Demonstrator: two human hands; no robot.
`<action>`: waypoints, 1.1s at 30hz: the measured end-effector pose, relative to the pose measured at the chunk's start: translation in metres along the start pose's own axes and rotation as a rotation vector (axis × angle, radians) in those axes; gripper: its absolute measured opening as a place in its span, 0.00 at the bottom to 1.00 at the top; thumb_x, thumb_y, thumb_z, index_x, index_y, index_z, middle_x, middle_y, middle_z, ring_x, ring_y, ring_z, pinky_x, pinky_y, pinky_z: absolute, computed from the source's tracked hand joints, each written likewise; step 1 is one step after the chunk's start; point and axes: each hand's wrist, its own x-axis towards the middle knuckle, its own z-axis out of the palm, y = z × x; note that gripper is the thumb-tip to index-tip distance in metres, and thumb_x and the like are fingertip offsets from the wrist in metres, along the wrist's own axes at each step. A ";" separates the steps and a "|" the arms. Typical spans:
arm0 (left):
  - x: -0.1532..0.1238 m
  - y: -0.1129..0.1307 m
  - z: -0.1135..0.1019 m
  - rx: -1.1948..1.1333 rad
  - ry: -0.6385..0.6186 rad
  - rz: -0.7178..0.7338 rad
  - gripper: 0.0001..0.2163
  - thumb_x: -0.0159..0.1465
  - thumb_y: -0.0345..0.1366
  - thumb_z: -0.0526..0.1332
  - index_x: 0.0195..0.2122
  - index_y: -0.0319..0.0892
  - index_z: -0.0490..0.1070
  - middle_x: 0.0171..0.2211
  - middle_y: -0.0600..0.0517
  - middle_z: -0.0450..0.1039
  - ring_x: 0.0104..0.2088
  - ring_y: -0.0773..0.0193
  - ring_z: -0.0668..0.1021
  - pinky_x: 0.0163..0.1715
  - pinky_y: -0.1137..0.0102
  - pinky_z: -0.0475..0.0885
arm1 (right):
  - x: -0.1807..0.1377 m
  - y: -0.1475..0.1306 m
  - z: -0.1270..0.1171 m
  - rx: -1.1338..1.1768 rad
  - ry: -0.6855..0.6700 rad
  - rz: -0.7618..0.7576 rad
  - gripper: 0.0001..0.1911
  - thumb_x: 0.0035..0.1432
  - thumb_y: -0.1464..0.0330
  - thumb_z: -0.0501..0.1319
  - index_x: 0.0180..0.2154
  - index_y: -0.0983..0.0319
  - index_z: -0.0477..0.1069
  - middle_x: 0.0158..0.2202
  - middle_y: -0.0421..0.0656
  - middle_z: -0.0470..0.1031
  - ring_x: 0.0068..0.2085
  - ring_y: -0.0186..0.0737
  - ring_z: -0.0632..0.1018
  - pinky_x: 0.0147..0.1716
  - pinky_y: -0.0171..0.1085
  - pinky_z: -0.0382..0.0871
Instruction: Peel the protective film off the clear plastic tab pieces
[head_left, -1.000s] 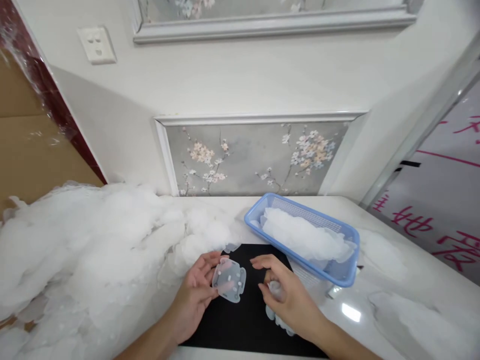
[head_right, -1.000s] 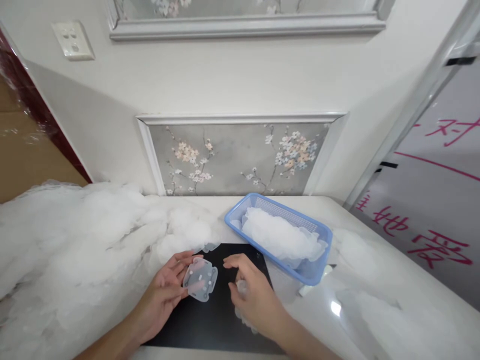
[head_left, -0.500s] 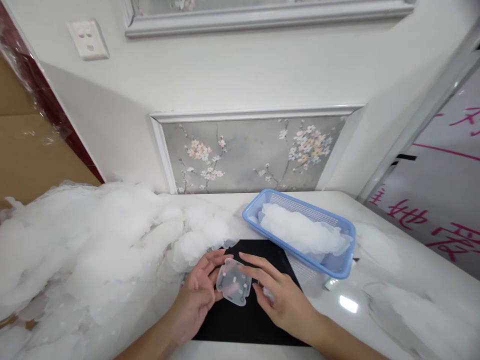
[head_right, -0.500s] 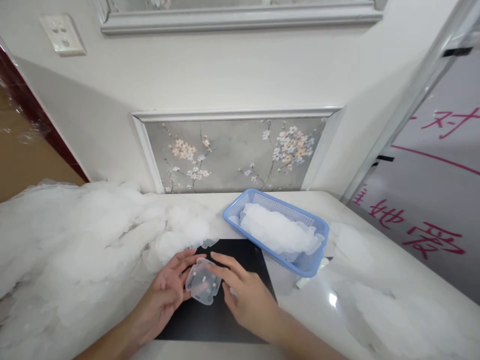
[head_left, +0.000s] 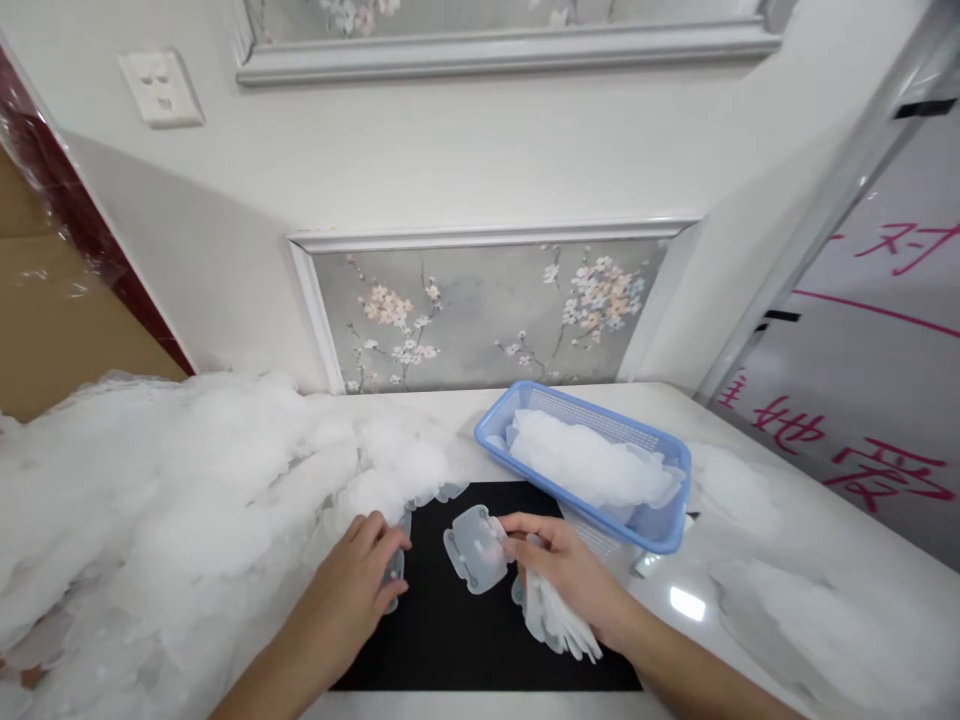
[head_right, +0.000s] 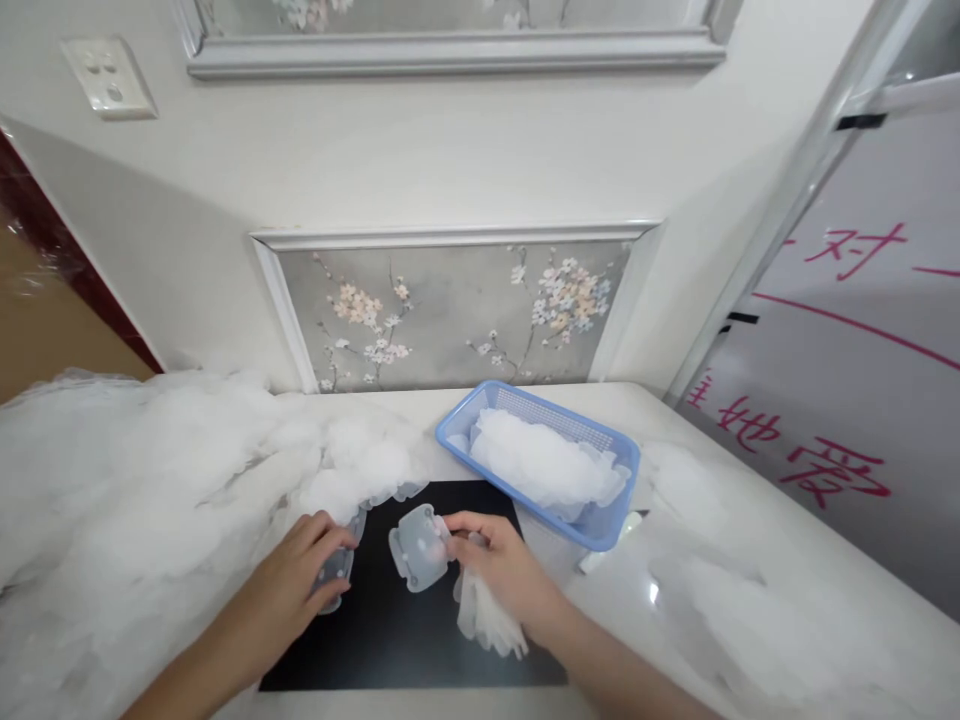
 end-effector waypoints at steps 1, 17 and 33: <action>0.000 -0.001 -0.005 0.063 -0.020 -0.023 0.11 0.56 0.30 0.59 0.40 0.46 0.73 0.41 0.49 0.68 0.42 0.56 0.72 0.38 0.66 0.66 | 0.000 -0.001 -0.001 0.037 -0.006 0.049 0.17 0.46 0.58 0.67 0.36 0.62 0.78 0.16 0.36 0.67 0.18 0.32 0.64 0.20 0.33 0.58; -0.003 -0.008 -0.002 0.276 -0.099 0.061 0.08 0.52 0.28 0.58 0.32 0.43 0.73 0.38 0.48 0.71 0.36 0.57 0.73 0.30 0.68 0.64 | 0.006 0.009 -0.010 0.262 -0.066 0.129 0.18 0.44 0.59 0.71 0.35 0.63 0.78 0.24 0.41 0.75 0.24 0.35 0.71 0.26 0.34 0.61; 0.000 -0.014 0.030 -0.038 0.005 0.135 0.21 0.48 0.22 0.53 0.40 0.46 0.73 0.41 0.46 0.71 0.39 0.52 0.74 0.38 0.63 0.68 | 0.011 0.017 -0.015 0.315 -0.025 0.151 0.22 0.41 0.56 0.73 0.35 0.64 0.77 0.24 0.40 0.75 0.25 0.36 0.73 0.28 0.35 0.65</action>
